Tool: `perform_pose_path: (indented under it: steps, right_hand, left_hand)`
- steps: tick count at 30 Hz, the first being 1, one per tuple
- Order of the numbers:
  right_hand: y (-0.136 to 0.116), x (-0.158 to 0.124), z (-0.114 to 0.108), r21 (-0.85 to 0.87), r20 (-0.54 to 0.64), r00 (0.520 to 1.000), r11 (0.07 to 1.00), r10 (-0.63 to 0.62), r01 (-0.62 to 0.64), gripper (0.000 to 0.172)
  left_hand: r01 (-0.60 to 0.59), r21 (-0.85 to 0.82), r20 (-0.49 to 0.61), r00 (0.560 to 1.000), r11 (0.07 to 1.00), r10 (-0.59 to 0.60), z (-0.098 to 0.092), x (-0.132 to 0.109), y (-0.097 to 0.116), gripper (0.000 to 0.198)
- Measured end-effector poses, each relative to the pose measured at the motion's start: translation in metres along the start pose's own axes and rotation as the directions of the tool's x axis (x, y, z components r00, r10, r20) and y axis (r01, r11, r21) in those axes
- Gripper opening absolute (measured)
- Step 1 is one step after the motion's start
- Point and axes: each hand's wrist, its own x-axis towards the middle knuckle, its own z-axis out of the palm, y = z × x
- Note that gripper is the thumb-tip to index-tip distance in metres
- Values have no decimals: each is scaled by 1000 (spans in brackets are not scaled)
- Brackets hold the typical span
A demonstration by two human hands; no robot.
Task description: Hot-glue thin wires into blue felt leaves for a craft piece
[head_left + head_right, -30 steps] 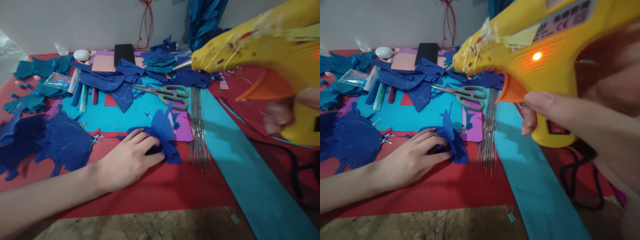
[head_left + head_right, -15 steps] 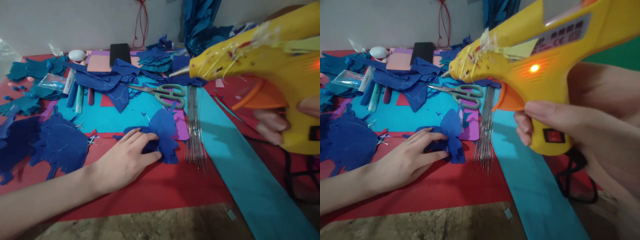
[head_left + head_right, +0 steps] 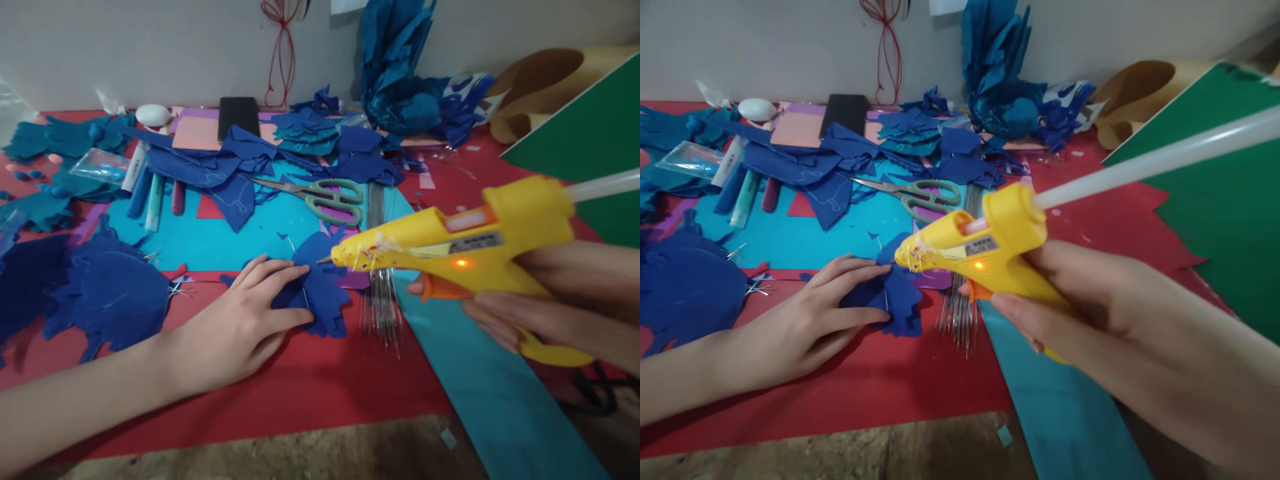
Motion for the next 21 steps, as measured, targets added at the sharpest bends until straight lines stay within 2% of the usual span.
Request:
perform_pose_path:
  steps: [2,3,6,10,17,21]
  right_hand:
    - [-13,2,6,23,164,984,998,-64,61,32]
    - [-18,3,9,40,208,976,997,-72,65,31]
    - [-24,4,15,81,217,976,997,-32,15,33]
    - [-22,2,15,42,234,972,999,24,-34,37]
    - [-23,1,17,92,264,965,996,-5,-20,29]
    - [-30,3,21,94,332,943,995,7,-41,29]
  left_hand:
    - [8,-2,2,1000,1000,-8,1,-1,0,30]
    - [12,-1,2,1000,1000,-12,1,-2,-1,30]
    - [13,11,-1,1000,1000,-13,2,-4,-2,32]
    - [6,19,18,1000,1000,-6,3,-4,-4,40]
    - [-35,45,-4,999,998,36,3,-3,-6,33]
    - [-37,64,2,999,997,37,3,-3,-6,32]
